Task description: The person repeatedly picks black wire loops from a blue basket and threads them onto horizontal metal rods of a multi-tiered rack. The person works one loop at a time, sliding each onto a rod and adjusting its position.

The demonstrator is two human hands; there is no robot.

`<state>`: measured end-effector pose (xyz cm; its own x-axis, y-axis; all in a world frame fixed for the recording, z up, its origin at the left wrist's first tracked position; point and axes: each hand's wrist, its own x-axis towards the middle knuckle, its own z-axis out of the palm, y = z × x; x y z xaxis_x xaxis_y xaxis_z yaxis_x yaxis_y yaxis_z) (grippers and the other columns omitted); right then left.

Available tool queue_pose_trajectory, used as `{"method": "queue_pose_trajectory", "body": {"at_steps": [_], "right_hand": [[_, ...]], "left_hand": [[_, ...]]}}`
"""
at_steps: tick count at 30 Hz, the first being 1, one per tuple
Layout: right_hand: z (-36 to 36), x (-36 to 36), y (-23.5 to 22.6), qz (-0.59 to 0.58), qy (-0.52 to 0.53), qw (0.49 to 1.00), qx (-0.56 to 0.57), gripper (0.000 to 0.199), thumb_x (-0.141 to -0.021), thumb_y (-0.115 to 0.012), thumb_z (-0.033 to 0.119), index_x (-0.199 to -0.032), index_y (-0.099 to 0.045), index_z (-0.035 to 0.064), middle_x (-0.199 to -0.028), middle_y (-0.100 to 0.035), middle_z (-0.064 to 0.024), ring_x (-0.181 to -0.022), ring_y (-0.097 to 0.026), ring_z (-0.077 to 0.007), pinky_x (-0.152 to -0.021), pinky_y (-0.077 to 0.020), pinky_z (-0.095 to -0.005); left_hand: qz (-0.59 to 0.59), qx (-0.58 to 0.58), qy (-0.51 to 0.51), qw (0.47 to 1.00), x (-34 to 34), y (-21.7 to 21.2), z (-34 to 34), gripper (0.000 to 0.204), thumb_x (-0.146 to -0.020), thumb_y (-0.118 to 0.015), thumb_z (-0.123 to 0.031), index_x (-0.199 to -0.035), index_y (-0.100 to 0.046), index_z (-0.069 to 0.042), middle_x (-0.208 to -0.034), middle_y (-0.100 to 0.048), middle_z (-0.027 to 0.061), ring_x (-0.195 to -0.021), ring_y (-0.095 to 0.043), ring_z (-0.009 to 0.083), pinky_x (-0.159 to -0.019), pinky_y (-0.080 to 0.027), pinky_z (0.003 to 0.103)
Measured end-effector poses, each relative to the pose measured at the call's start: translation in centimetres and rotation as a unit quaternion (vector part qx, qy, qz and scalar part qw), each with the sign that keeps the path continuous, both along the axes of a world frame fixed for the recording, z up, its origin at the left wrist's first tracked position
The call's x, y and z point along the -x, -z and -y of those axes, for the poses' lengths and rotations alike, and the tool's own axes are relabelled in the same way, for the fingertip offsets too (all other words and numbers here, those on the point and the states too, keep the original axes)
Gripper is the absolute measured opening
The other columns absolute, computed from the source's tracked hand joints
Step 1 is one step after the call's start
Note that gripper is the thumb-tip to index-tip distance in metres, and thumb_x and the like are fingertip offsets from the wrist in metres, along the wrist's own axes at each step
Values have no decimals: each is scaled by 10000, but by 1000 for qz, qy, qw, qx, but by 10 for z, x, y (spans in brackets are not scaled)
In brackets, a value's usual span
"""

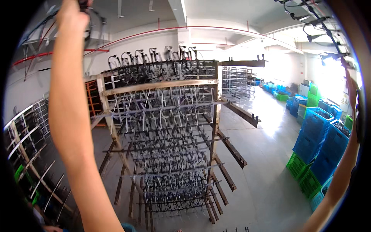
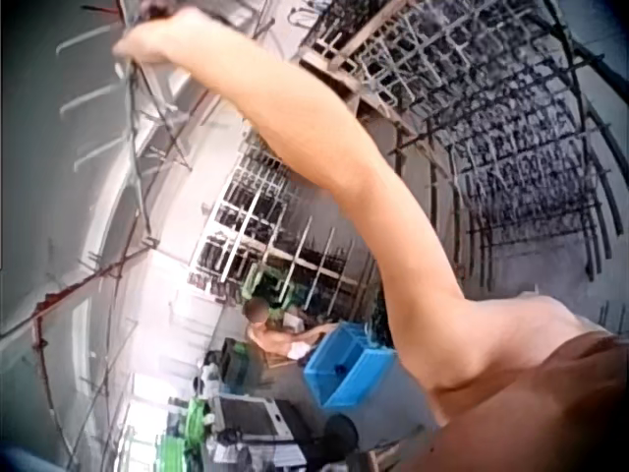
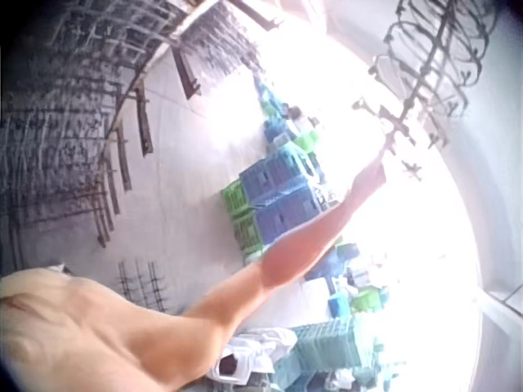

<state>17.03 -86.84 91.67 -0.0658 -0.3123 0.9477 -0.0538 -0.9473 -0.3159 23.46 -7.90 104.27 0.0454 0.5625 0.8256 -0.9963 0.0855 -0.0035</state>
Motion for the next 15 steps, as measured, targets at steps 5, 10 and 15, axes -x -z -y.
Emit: {"method": "queue_pose_trajectory", "body": {"at_steps": [5, 10, 15], "right_hand": [[-89, -61, -64, -36, -6, 984, 173, 539, -907, -484, 530, -776, -595, 19, -563, -493, -55, -490, -425, -124, -490, -331, -310], [-186, -125, -99, -55, -51, 960, 271, 571, -911, -497, 504, -707, -565, -24, -568, -493, -86, -511, -422, -174, -531, -349, -368], [-283, -186, -104, -148, -105, 938, 296, 605, -899, -512, 482, -606, -512, -47, -512, -414, -124, -484, -388, -182, -514, -329, -390]], "left_hand": [[4, 1, -160, 987, 132, 54, -90, 258, -951, -499, -217, -1057, -527, 17, -994, -615, 172, -728, -552, 168, -660, -448, 288], [-74, 83, -395, 912, 284, 150, -157, 234, -913, -586, -278, -1012, -585, -66, -828, -607, 56, -708, -516, 92, -687, -440, 247], [-120, 222, -433, 866, 345, 308, -220, 376, -878, -615, -409, -1049, -584, -75, -721, -517, -20, -647, -525, 88, -566, -410, 220]]}}
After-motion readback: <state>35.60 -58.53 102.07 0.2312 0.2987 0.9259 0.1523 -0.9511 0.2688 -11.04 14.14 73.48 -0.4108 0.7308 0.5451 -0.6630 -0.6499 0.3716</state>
